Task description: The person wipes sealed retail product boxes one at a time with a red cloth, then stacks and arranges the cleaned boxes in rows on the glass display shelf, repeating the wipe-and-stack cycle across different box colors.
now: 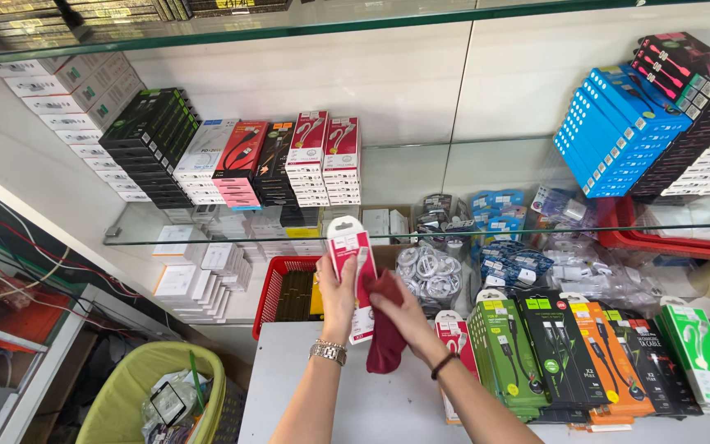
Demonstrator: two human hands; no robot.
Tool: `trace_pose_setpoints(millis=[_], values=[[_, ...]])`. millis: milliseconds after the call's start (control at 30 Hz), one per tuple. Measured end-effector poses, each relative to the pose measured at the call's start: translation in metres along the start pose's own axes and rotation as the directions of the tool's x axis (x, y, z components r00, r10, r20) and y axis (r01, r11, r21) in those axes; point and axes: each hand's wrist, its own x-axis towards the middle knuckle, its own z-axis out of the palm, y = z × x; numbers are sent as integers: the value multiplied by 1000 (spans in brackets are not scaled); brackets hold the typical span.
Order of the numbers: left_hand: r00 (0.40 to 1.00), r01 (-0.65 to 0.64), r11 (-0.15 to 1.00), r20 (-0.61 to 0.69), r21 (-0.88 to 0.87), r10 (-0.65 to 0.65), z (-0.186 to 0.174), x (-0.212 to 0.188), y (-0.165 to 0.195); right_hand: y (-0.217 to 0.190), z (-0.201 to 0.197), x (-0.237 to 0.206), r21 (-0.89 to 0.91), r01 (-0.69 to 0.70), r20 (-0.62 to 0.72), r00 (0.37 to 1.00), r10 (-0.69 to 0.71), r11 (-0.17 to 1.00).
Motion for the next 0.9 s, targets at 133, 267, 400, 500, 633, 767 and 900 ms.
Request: trace_pose_setpoints(millis=[133, 267, 400, 500, 633, 767, 900], values=[[987, 45, 986, -158, 161, -19, 2, 2, -20, -15, 4, -21, -454, 163, 16, 985, -174, 876], [991, 113, 936, -101, 333, -83, 13, 10, -26, -22, 16, -36, -805, 95, -58, 970, -238, 586], [931, 362, 861, 85, -357, -355, -16, 30, -17, -22, -5, -52, -718, 271, 99, 951, -292, 641], [849, 520, 682, 225, -514, -478, -33, 28, -9, -24, -24, -50, -565, 202, 77, 978, -192, 800], [810, 587, 457, 476, -669, -344, -2, -15, -10, -14, 2, -27, -723, 449, 162, 849, -503, 524], [748, 663, 515, 466, -543, -472, 16, -36, -10, -13, 14, -7, -890, 386, 137, 735, -664, 243], [719, 670, 641, 544, -375, -433, 11, -39, -3, -36, -22, 15, -742, 306, -143, 797, -587, 596]])
